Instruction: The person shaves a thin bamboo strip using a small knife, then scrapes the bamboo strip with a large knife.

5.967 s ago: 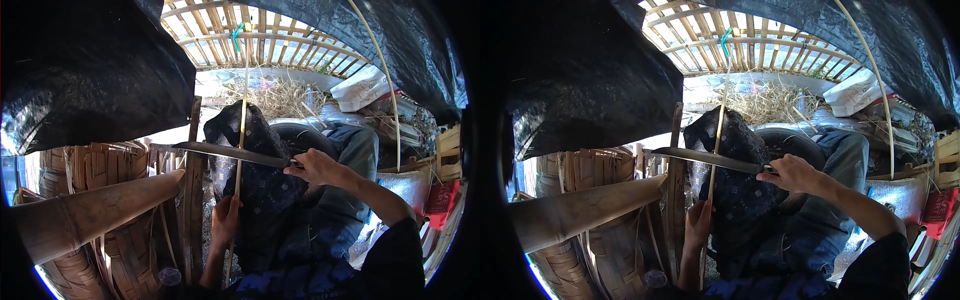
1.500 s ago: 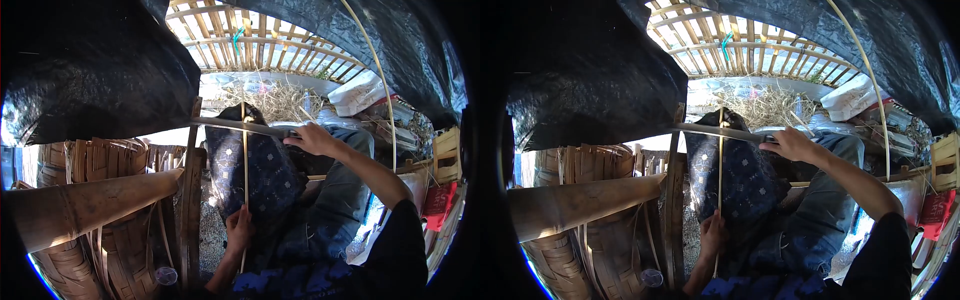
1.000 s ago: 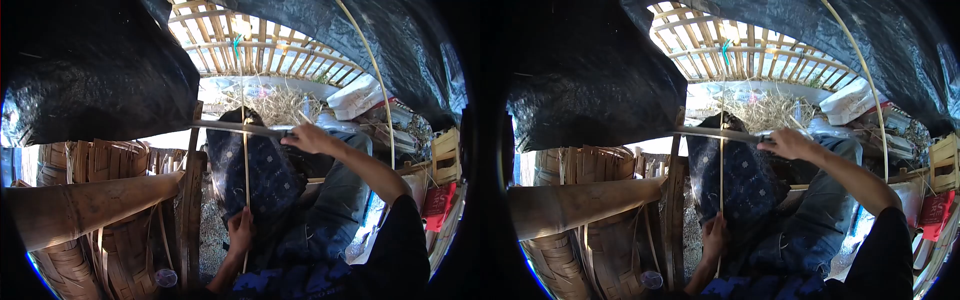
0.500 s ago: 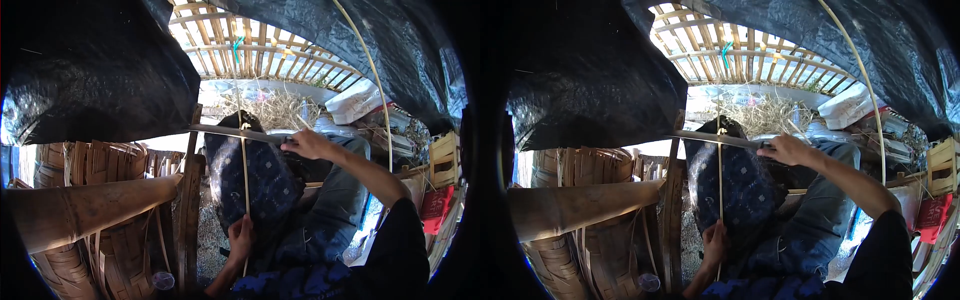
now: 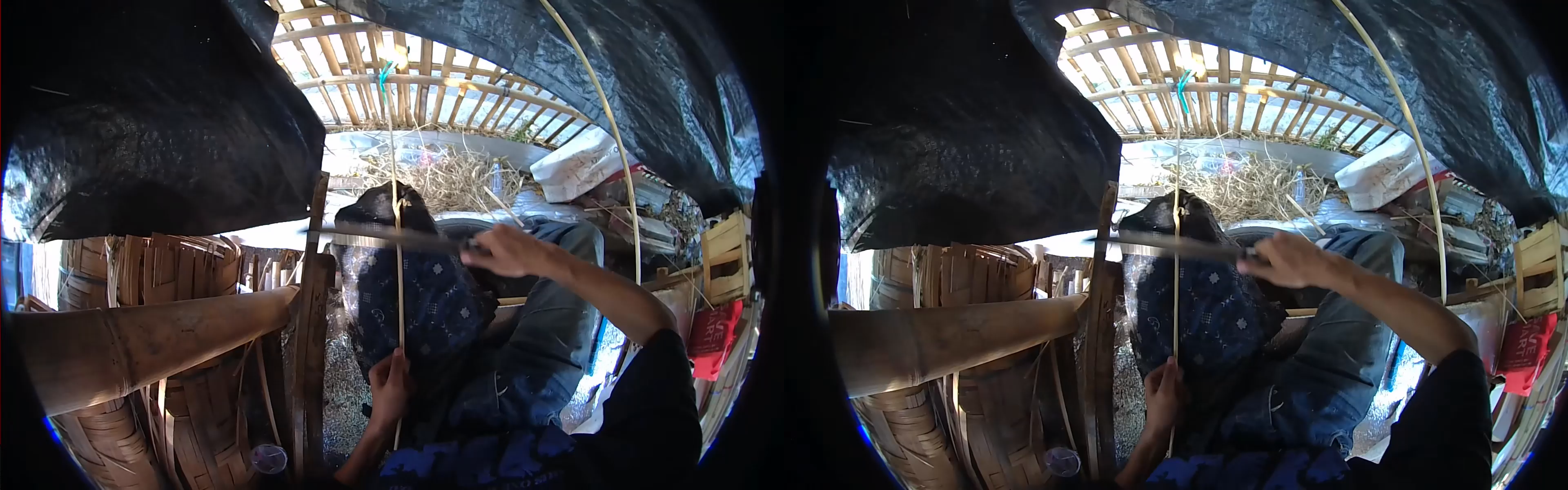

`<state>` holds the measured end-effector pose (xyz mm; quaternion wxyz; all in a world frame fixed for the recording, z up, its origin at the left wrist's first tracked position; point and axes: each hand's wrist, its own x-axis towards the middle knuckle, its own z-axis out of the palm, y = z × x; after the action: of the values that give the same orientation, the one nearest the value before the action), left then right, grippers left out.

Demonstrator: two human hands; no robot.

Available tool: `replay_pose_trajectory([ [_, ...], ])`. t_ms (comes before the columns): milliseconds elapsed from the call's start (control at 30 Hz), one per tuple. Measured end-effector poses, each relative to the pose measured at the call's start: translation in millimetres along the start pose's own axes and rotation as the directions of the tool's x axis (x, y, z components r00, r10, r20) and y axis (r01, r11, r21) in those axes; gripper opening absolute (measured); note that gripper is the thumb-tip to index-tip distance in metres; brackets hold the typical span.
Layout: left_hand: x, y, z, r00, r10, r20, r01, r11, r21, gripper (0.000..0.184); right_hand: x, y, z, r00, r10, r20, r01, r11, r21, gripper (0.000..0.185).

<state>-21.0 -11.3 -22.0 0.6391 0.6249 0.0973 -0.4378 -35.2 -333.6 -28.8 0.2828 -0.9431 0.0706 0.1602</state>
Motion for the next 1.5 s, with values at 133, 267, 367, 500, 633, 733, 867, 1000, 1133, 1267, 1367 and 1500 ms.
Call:
replay_pose_trajectory([
  [133,-6.7,-2.7,-0.1,0.999,-0.040,-0.019,0.041,0.999,0.014,0.040,-10.3,0.8,12.8,0.980,-0.143,0.139,0.165,0.972,-0.166,0.064],
  [267,-10.1,-7.3,3.6,1.000,-0.015,0.010,0.015,1.000,0.023,0.040,34.8,49.3,3.6,0.975,0.202,-0.091,-0.203,0.979,0.002,0.061],
  [367,-5.0,-8.1,-0.7,1.000,0.003,0.002,-0.003,0.998,0.056,0.040,37.4,51.4,-6.6,0.952,0.209,-0.224,-0.212,0.977,0.010,0.062],
  [500,0.4,8.6,1.9,0.998,-0.050,-0.049,0.050,0.999,0.005,0.040,13.5,25.6,-1.9,0.974,0.066,-0.218,-0.059,0.998,0.036,0.061],
  [633,-1.8,24.2,-7.1,0.997,-0.064,-0.046,0.068,0.993,0.098,0.040,3.7,12.0,4.4,0.965,0.045,-0.258,-0.007,0.989,0.147,0.058],
  [733,-0.4,30.9,-9.5,0.998,0.050,-0.048,-0.031,0.941,0.336,0.041,-9.2,1.4,0.4,0.959,0.131,-0.250,-0.067,0.966,0.249,0.058],
  [867,-2.0,34.3,-24.6,0.994,0.111,0.013,-0.095,0.781,0.617,0.042,-22.0,-1.2,2.6,0.935,0.169,-0.311,-0.092,0.965,0.247,0.056],
  [1000,-19.2,50.3,-49.0,0.989,0.002,0.150,-0.114,0.659,0.744,0.039,-41.7,-14.7,-0.8,0.939,0.222,-0.264,-0.123,0.930,0.345,0.053],
  [1133,-9.2,76.4,-38.9,0.990,0.137,0.018,-0.085,0.500,0.862,0.039,-60.1,-17.1,4.2,0.950,0.243,-0.196,-0.155,0.912,0.380,0.050],
  [1267,35.4,81.0,-9.8,0.873,0.487,0.023,-0.249,0.407,0.879,0.036,-71.0,-20.2,22.3,0.921,0.232,-0.312,-0.141,0.948,0.286,0.045],
  [1367,45.4,80.3,4.8,0.922,0.384,0.052,-0.234,0.445,0.864,0.035,-78.5,-16.3,27.9,0.926,0.328,-0.188,-0.248,0.902,0.354,0.041],
  [1500,39.4,80.4,12.1,0.930,0.352,0.107,-0.280,0.489,0.826,0.031,-90.7,-23.3,26.1,0.911,0.273,-0.309,-0.189,0.942,0.276,0.040],
])
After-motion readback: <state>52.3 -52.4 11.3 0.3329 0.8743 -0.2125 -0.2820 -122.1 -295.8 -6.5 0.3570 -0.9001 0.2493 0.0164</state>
